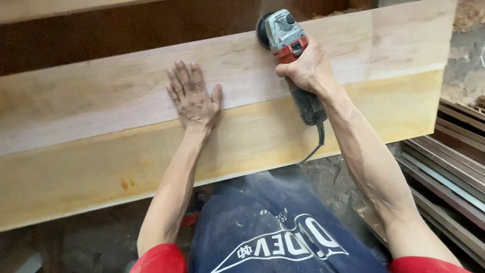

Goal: The person uses an angle grinder with a sanding disc to sand a large wooden board. They move the tool across the surface in long strokes, occasionally pausing to reposition their hands. The board is supported on a workbench in a workshop.

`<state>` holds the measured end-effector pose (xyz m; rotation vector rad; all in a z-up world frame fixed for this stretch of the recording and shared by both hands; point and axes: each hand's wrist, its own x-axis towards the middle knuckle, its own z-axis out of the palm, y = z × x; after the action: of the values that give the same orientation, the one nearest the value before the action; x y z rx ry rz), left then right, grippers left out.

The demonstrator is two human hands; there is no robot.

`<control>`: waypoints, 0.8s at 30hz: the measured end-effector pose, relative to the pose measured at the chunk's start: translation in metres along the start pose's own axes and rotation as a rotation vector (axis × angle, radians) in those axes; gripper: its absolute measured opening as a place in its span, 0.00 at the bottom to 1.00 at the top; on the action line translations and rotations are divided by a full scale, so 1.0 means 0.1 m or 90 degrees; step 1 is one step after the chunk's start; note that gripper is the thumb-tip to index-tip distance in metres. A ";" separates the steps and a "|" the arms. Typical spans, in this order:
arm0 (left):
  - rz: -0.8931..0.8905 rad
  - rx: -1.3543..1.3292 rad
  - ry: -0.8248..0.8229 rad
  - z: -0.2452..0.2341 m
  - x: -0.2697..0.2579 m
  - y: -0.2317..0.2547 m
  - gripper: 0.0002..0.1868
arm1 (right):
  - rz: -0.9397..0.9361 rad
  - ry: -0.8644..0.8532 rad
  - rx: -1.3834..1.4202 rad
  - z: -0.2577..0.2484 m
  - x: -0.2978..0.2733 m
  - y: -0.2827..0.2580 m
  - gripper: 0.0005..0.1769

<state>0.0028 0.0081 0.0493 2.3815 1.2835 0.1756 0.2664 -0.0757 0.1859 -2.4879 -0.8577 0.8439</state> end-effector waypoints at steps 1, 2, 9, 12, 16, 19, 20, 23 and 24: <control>0.013 0.005 -0.017 -0.02 0.02 0.00 0.47 | 0.012 0.013 0.002 -0.13 0.04 0.14 0.39; 0.026 0.009 -0.034 -0.03 0.05 0.00 0.47 | 0.023 0.026 0.004 -0.27 0.08 0.28 0.37; 0.090 0.045 -0.067 -0.04 0.09 -0.03 0.46 | 0.123 0.102 0.031 -1.05 0.30 1.34 0.26; 0.088 0.046 -0.079 -0.03 0.10 -0.04 0.46 | 0.106 0.142 0.153 -1.31 0.36 1.72 0.22; 0.097 0.052 -0.063 -0.02 0.11 -0.02 0.46 | 0.075 0.166 0.219 -1.51 0.37 1.85 0.21; 0.097 0.048 -0.062 -0.03 0.09 -0.03 0.47 | 0.140 0.167 0.217 -1.39 0.32 1.65 0.20; 0.096 0.044 -0.061 -0.03 0.11 -0.01 0.47 | 0.170 0.167 0.217 -1.29 0.31 1.53 0.20; 0.089 0.027 -0.064 -0.02 0.12 -0.01 0.48 | 0.098 0.135 0.128 -0.91 0.24 1.08 0.21; 0.088 0.019 -0.061 -0.02 0.12 -0.01 0.49 | 0.071 0.126 0.097 -0.77 0.19 0.92 0.22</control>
<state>0.0084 0.0195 0.0495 2.4733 1.0856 0.0825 0.3671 -0.1427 0.1881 -2.4520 -0.5705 0.6564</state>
